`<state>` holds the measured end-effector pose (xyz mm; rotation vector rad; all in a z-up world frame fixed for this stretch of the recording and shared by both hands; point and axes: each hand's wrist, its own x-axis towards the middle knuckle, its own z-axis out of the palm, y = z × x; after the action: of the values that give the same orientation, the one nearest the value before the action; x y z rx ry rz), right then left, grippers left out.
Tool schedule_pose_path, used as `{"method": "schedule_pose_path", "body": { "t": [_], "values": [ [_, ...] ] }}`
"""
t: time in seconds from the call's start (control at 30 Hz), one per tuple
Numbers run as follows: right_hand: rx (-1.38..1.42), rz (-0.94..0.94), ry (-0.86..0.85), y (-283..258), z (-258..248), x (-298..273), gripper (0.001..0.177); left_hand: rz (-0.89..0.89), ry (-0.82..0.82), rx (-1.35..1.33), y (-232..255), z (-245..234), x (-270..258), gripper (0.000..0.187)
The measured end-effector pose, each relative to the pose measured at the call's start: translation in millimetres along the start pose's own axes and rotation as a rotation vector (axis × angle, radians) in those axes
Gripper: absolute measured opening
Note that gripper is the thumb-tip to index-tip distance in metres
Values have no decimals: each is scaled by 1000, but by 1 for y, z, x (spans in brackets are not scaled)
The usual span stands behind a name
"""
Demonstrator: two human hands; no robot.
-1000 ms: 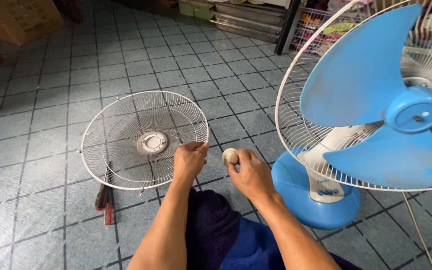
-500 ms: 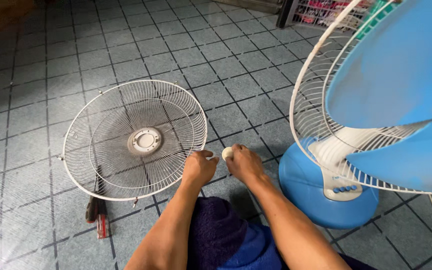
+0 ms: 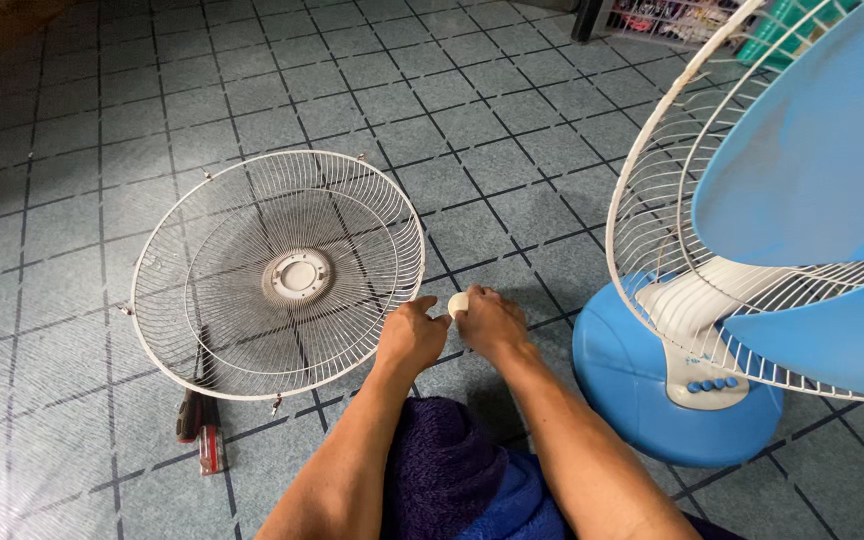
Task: The person disassembles a blue pedestal fan by hand. They remove the front grille, unscrew the central hub nut, and detach the fan blades from the motor shaft.
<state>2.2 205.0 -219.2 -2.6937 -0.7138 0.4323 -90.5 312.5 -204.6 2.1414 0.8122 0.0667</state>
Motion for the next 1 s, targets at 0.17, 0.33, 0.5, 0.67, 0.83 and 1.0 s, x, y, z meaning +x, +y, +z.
{"method": "schedule_pose_path", "body": {
  "t": [0.17,0.33,0.5,0.67,0.83,1.0],
  "values": [
    [2,-18,12,0,-1,-3,39,-13,-24,-15,3,-3,-3,52],
    [46,-11,54,5,0,-7,39,-51,-48,-34,0,-3,-2,53],
    [92,-97,154,17,0,-15,42,3,-10,-30,-5,1,0,54],
    [126,-169,268,28,-6,-31,51,65,28,-4,-6,-1,-2,53],
    [151,-274,391,46,-21,-62,53,95,40,10,7,-12,-15,50],
    [209,-341,486,60,-49,-113,52,227,145,-38,38,-31,-52,43]
  ]
}}
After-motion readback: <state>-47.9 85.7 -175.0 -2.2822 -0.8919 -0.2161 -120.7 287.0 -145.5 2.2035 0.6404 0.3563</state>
